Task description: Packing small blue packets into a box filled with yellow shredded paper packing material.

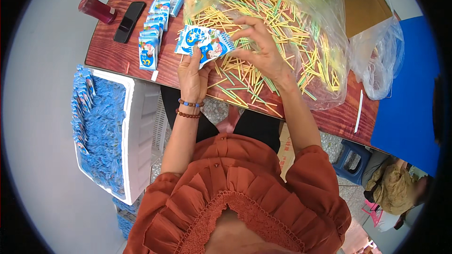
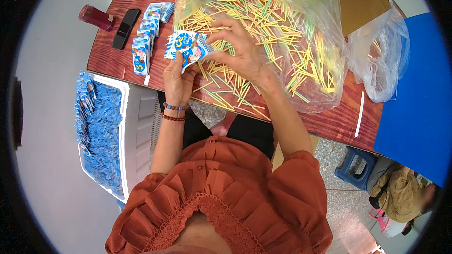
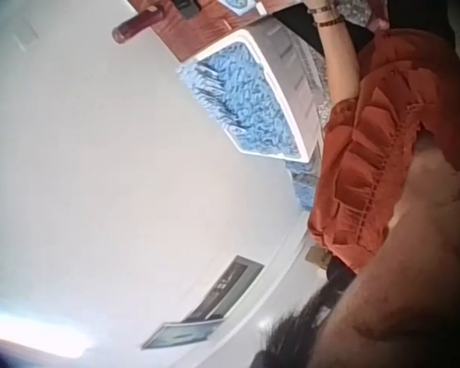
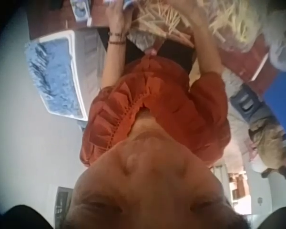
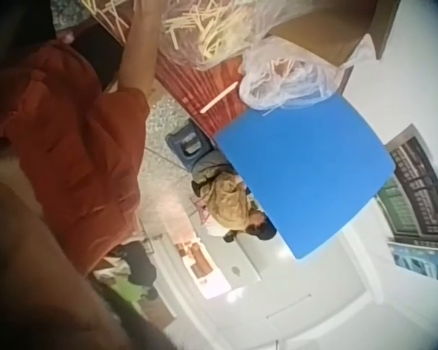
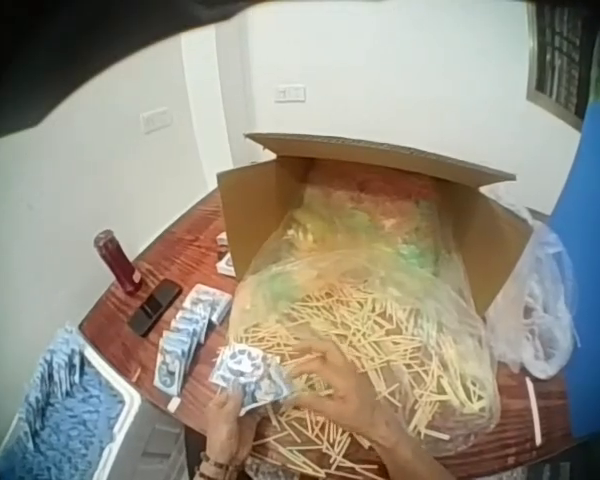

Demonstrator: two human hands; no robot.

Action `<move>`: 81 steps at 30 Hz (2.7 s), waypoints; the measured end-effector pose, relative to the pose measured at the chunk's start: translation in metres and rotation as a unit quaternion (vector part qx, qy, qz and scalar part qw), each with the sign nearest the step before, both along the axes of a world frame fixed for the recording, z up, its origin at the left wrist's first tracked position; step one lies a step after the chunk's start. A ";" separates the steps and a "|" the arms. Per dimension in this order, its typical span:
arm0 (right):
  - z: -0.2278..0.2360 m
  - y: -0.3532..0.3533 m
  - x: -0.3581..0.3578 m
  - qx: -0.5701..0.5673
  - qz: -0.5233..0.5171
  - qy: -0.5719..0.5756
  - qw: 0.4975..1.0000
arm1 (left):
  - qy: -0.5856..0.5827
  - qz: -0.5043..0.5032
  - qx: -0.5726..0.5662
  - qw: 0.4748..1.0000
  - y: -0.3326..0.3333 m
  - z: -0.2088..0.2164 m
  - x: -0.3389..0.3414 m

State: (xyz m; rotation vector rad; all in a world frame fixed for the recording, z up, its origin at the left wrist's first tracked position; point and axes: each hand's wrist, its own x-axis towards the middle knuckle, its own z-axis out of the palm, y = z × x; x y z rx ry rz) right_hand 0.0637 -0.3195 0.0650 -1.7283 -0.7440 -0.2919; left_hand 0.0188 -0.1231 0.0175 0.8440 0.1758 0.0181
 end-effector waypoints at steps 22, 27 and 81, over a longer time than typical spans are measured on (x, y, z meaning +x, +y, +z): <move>-0.019 -0.046 0.120 -0.183 -0.199 0.152 0.951 | 0.047 0.060 0.032 0.997 -0.009 0.001 0.000; -0.031 -0.024 0.183 -0.350 -0.274 0.038 0.895 | 0.048 0.057 0.031 0.997 -0.006 0.005 -0.003; -0.012 0.007 0.111 -0.165 -0.034 0.213 0.962 | 0.044 0.035 -0.049 0.997 0.004 -0.003 -0.008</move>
